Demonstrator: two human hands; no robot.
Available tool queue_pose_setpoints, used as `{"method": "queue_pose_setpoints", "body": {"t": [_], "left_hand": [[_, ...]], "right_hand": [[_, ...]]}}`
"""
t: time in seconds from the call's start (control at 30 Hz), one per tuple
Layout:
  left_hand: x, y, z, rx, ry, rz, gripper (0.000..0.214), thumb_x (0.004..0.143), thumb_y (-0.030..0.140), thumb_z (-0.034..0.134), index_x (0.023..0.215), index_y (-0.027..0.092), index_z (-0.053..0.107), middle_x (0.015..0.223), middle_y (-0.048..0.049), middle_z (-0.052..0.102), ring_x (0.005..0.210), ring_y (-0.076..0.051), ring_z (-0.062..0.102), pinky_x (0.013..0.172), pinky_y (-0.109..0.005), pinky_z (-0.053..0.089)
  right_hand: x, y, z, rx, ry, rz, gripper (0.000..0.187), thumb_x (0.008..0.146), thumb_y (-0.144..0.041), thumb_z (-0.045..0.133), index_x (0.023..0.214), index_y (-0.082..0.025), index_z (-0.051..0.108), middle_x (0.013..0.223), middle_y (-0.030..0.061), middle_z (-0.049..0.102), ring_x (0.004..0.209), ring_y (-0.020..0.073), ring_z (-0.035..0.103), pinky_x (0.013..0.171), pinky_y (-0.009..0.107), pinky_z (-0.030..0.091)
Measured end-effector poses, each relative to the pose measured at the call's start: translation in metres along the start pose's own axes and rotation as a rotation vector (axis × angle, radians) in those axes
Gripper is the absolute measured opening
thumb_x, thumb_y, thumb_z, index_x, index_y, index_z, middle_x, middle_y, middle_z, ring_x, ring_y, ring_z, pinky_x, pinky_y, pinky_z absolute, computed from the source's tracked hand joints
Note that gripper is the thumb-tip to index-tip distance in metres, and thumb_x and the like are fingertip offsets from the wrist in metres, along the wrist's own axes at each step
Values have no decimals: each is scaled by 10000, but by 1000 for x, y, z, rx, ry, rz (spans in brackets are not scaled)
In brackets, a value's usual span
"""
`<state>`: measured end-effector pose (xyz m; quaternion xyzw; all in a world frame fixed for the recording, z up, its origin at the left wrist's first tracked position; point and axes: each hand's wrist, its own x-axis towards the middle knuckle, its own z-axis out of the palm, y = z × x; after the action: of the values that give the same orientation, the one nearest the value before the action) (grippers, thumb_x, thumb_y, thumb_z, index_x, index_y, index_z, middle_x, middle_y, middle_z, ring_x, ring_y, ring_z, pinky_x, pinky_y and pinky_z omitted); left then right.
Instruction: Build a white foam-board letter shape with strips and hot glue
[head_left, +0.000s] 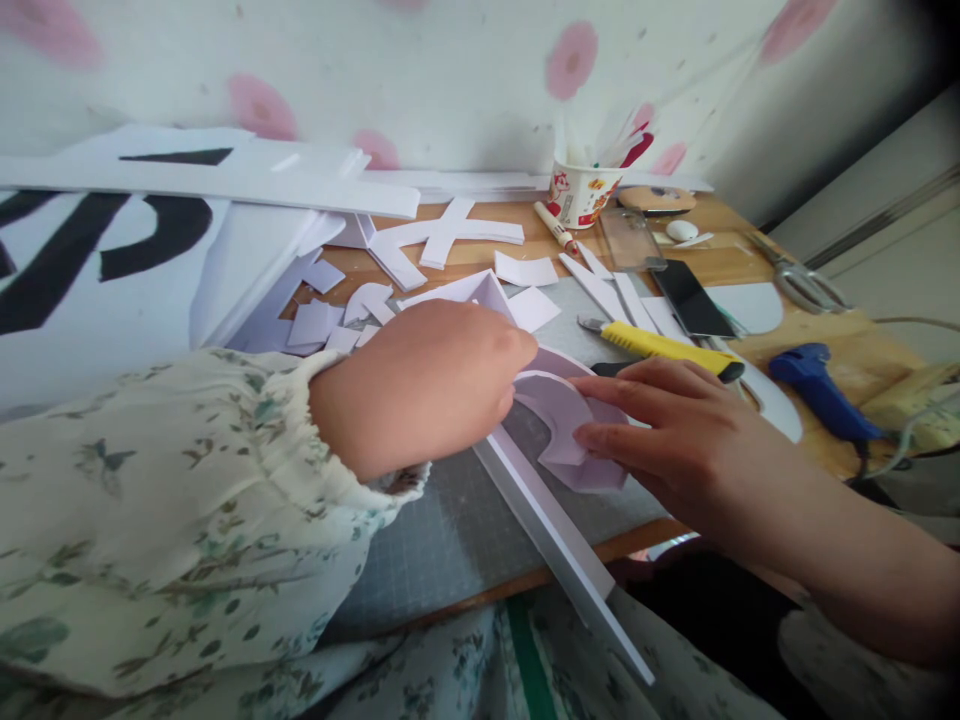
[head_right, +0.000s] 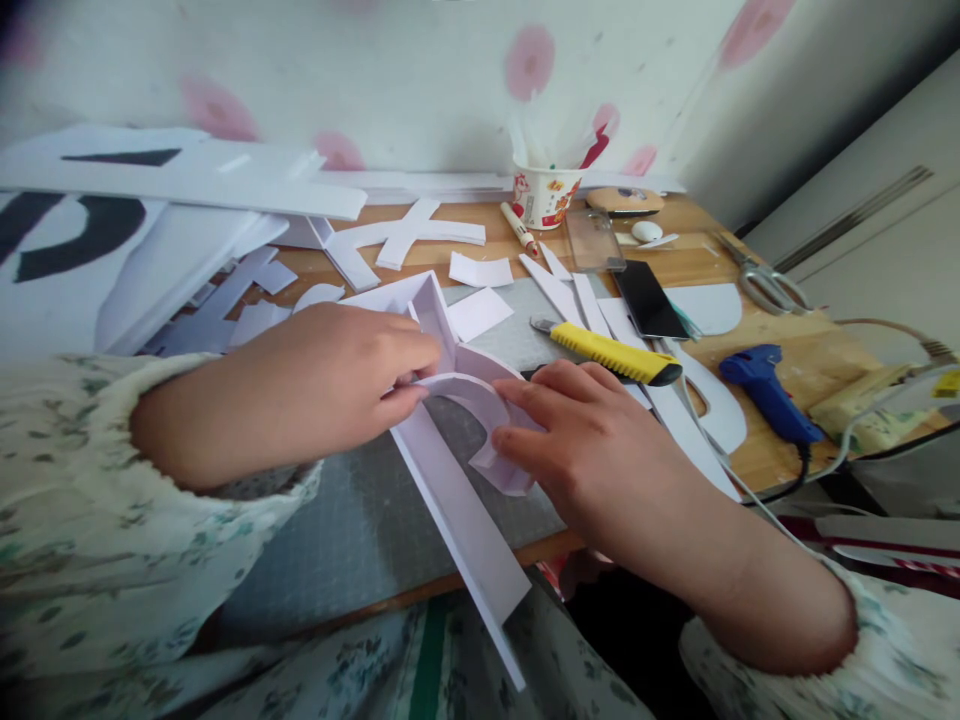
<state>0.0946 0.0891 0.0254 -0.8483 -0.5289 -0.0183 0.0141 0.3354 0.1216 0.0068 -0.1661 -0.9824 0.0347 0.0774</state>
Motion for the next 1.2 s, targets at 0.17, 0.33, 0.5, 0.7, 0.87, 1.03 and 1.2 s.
{"method": "queue_pose_setpoints", "body": {"t": [0.17, 0.33, 0.5, 0.7, 0.87, 1.03, 1.2], "left_hand": [[-1, 0, -1, 1, -5, -8, 94, 812, 190, 539, 743, 189, 602, 685, -21, 620, 598, -159, 554, 533, -297, 306], [0, 0, -1, -16, -11, -12, 95, 810, 189, 556, 718, 191, 580, 670, -20, 609, 589, -170, 545, 530, -300, 283], [0, 0, -2, -11, -26, -17, 97, 805, 188, 557, 712, 192, 582, 663, -20, 606, 584, -173, 541, 527, -302, 285], [-1, -1, -2, -1, -37, -10, 116, 810, 175, 534, 707, 192, 585, 673, -23, 614, 590, -171, 543, 526, -308, 294], [-1, -4, -1, 0, -46, -10, 143, 822, 156, 502, 717, 198, 589, 710, -21, 625, 627, -184, 562, 546, -313, 317], [-1, -6, 1, 5, -44, -10, 168, 840, 151, 476, 724, 196, 589, 733, -20, 627, 678, -195, 590, 567, -312, 331], [0, -8, 2, -30, -63, -19, 164, 851, 176, 488, 727, 193, 593, 759, -24, 648, 718, -198, 598, 598, -312, 335]], "right_hand": [[0, 0, 0, 22, 4, -8, 182, 907, -146, 525, 994, -231, 659, 1250, 84, 626, 1003, 292, 531, 800, 432, 451], [1, 1, 1, 18, 1, -18, 181, 909, -153, 528, 1008, -234, 656, 1251, 86, 624, 999, 290, 532, 800, 431, 454], [1, 1, 1, 13, 8, -5, 184, 914, -134, 517, 980, -229, 661, 1238, 81, 633, 975, 277, 528, 788, 430, 449], [4, -1, 1, 26, -28, 28, 184, 922, -137, 512, 954, -217, 675, 1291, 65, 621, 987, 263, 519, 819, 419, 440], [9, -4, 0, 15, -52, 50, 176, 919, -131, 508, 899, -213, 664, 1271, 51, 637, 934, 242, 530, 775, 379, 425], [11, -4, 1, 4, -32, 52, 191, 926, -131, 499, 837, -218, 644, 1179, 34, 668, 867, 213, 530, 755, 355, 405], [15, -4, 1, 45, -45, 83, 208, 927, -129, 504, 770, -213, 611, 1123, 17, 668, 844, 199, 506, 738, 346, 388]]}}
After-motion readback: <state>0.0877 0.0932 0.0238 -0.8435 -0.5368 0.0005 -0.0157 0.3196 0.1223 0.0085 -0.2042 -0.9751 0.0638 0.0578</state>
